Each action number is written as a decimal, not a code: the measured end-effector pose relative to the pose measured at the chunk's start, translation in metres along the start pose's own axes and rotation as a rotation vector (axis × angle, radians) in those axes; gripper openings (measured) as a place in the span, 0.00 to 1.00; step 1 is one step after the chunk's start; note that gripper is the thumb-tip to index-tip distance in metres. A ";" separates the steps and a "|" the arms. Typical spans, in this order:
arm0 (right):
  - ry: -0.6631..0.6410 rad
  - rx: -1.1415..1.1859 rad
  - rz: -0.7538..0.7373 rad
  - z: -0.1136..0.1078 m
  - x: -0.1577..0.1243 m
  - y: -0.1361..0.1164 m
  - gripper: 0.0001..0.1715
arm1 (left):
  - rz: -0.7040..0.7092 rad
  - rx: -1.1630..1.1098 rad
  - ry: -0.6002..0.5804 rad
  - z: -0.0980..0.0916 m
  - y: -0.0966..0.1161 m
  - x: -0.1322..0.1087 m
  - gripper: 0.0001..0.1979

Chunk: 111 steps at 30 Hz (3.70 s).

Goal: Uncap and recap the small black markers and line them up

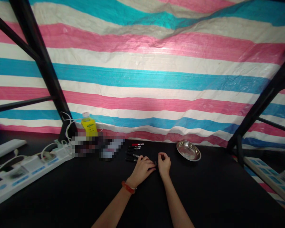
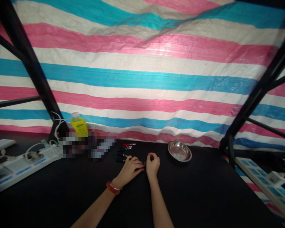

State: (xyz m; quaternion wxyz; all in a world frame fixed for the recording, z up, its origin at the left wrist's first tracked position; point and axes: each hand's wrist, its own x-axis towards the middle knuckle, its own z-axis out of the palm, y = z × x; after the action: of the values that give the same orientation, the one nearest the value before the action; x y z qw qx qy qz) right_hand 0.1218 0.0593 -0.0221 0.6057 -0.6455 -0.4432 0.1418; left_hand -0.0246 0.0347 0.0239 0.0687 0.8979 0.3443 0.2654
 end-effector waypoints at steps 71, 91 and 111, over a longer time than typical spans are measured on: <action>-0.027 -0.089 -0.038 -0.004 -0.002 -0.008 0.14 | -0.119 -0.211 -0.091 0.010 -0.004 -0.003 0.02; -0.047 -0.232 -0.370 -0.009 -0.010 -0.032 0.18 | -0.175 -0.194 0.134 0.001 0.004 0.002 0.07; -0.145 0.063 -0.353 -0.007 -0.021 -0.043 0.16 | -0.209 -0.217 0.381 0.007 -0.003 0.001 0.13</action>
State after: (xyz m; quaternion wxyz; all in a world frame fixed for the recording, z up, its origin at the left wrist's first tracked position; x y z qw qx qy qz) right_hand 0.0981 0.0336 0.0118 0.6076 -0.5264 -0.5873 0.0933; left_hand -0.0217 0.0380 0.0176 0.1257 0.7784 0.4117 0.4570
